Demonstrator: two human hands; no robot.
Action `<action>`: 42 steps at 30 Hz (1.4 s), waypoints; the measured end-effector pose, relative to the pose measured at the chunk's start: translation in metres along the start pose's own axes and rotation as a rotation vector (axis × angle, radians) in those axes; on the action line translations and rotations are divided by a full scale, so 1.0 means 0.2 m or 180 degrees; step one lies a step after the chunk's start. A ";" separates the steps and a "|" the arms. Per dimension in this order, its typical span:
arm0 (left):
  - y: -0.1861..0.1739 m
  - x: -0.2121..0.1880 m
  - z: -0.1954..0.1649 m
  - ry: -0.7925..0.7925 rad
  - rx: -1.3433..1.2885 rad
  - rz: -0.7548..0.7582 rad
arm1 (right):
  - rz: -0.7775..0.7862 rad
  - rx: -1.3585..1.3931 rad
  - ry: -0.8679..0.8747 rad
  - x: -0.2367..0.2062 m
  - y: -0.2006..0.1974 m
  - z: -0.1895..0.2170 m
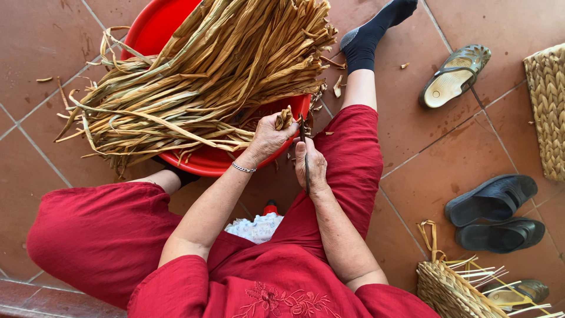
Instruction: The person sits on the floor with a red basin of dried leaves and trims the ends of the leaves with scissors. They pull individual leaves from the pile, cut off the hard stem ends, drop the trimmed leaves back into the basin, and set trimmed bundles aside.
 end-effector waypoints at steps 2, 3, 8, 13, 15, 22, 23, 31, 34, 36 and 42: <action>-0.01 0.00 0.02 -0.0115 -0.0017 -0.0023 | -0.0006 -0.0002 -0.0039 0.00 0.01 0.00; -0.02 0.00 0.03 -0.0181 -0.0028 -0.0029 | 0.0014 -0.0015 -0.0029 0.00 0.02 0.00; -0.01 -0.01 0.07 -0.0436 -0.0253 -0.0052 | 0.0016 -0.0208 0.0042 0.00 0.02 -0.03; 0.00 0.00 0.06 -0.0394 -0.0344 0.0025 | 0.0006 -0.0319 0.0060 0.00 0.01 -0.01; 0.01 0.00 0.07 -0.0379 -0.0413 0.0111 | -0.0071 -0.0137 -0.0079 0.00 0.00 0.01; 0.04 -0.02 0.09 -0.0520 -0.0536 0.0301 | -0.0157 0.0085 0.0273 0.01 -0.01 -0.06; 0.03 -0.01 0.09 -0.0539 -0.0604 0.0207 | -0.0187 0.0415 0.0327 0.01 -0.01 -0.08; -0.19 0.23 -0.16 0.0095 0.0091 -0.0705 | 0.0067 0.2855 0.1285 0.07 0.03 -0.23; -0.17 0.36 -0.28 0.0654 0.0909 -0.0898 | 0.0121 0.2853 0.1225 0.09 0.03 -0.21; -0.14 0.44 -0.29 0.0675 0.1082 -0.0976 | 0.0132 0.2900 0.1194 0.09 0.03 -0.20; -0.09 0.55 -0.36 0.1061 0.1616 -0.1311 | 0.0105 0.2907 0.1133 0.10 0.00 -0.18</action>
Point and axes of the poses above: each hand's wrist, its own x-axis towards the middle knuckle, its own y-axis out of the palm, z = x × y, the point moved 9 cm from there along x, towards the middle knuckle, and after that the axes turned 3 degrees about y, right-handed, at the moved point
